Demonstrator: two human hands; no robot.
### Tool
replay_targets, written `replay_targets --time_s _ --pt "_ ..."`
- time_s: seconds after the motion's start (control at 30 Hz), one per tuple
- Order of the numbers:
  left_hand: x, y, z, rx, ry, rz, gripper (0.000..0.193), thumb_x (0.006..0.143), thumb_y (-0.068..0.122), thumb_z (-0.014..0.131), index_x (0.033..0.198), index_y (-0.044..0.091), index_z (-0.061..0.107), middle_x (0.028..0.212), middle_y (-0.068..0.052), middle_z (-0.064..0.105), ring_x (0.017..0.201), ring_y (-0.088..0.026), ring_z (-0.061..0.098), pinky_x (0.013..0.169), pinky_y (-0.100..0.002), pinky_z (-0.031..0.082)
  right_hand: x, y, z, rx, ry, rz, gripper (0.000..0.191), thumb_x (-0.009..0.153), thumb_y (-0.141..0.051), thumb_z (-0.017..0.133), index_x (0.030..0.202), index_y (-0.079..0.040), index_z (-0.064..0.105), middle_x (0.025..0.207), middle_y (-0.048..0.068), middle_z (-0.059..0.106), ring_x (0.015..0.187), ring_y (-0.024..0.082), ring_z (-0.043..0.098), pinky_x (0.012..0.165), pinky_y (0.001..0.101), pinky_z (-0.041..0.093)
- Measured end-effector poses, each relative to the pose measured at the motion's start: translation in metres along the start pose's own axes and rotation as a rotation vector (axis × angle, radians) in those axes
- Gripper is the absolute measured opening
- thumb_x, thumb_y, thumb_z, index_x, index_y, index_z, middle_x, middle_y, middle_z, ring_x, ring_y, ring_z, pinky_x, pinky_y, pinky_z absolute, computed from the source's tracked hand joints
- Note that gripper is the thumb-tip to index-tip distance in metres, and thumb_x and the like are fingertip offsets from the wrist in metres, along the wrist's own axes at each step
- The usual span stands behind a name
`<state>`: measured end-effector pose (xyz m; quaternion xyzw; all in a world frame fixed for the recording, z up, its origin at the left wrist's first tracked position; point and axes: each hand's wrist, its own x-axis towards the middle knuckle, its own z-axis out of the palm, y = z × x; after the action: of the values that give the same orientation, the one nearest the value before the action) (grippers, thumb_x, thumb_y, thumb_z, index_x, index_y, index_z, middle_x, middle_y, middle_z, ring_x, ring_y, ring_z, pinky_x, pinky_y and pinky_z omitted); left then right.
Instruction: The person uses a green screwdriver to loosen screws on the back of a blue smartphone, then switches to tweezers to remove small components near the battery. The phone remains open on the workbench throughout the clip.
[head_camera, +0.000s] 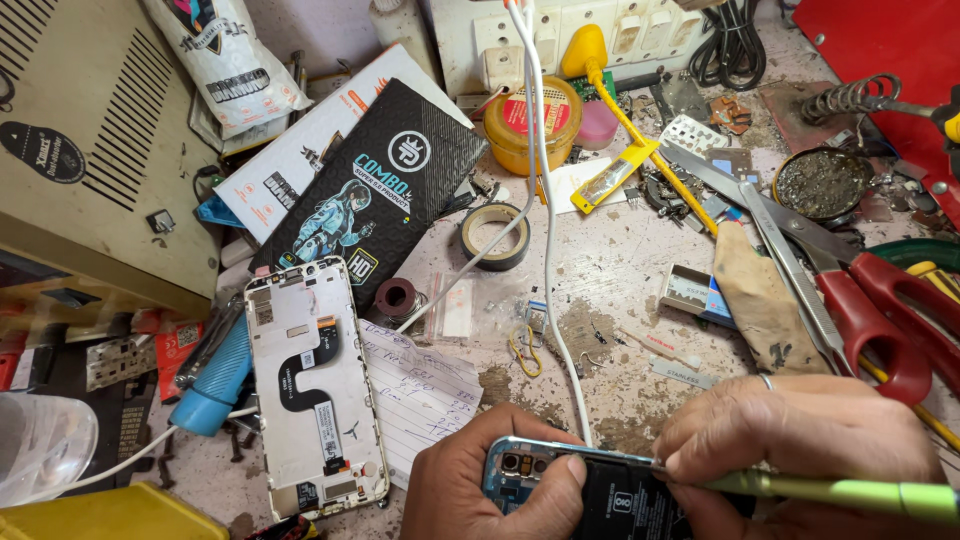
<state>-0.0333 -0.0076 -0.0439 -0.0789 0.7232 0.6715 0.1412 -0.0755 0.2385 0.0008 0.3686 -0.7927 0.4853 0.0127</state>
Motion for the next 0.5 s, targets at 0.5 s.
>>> replay_targets --time_s 0.5 --pt "-0.0007 0.0019 -0.0002 -0.011 0.001 -0.057 0.025 0.072 0.025 0.080 0.092 0.009 0.081 0.066 -0.003 0.077 0.059 -0.007 0.072 0.061 -0.026 0.059 -0.0043 0.0092 0.0041 -0.035 0.034 -0.010 0.019 0.080 -0.016 0.086 0.087 -0.014 0.070 0.082 -0.002 0.079 0.077 0.010 0.077 0.065 0.0240 0.060"
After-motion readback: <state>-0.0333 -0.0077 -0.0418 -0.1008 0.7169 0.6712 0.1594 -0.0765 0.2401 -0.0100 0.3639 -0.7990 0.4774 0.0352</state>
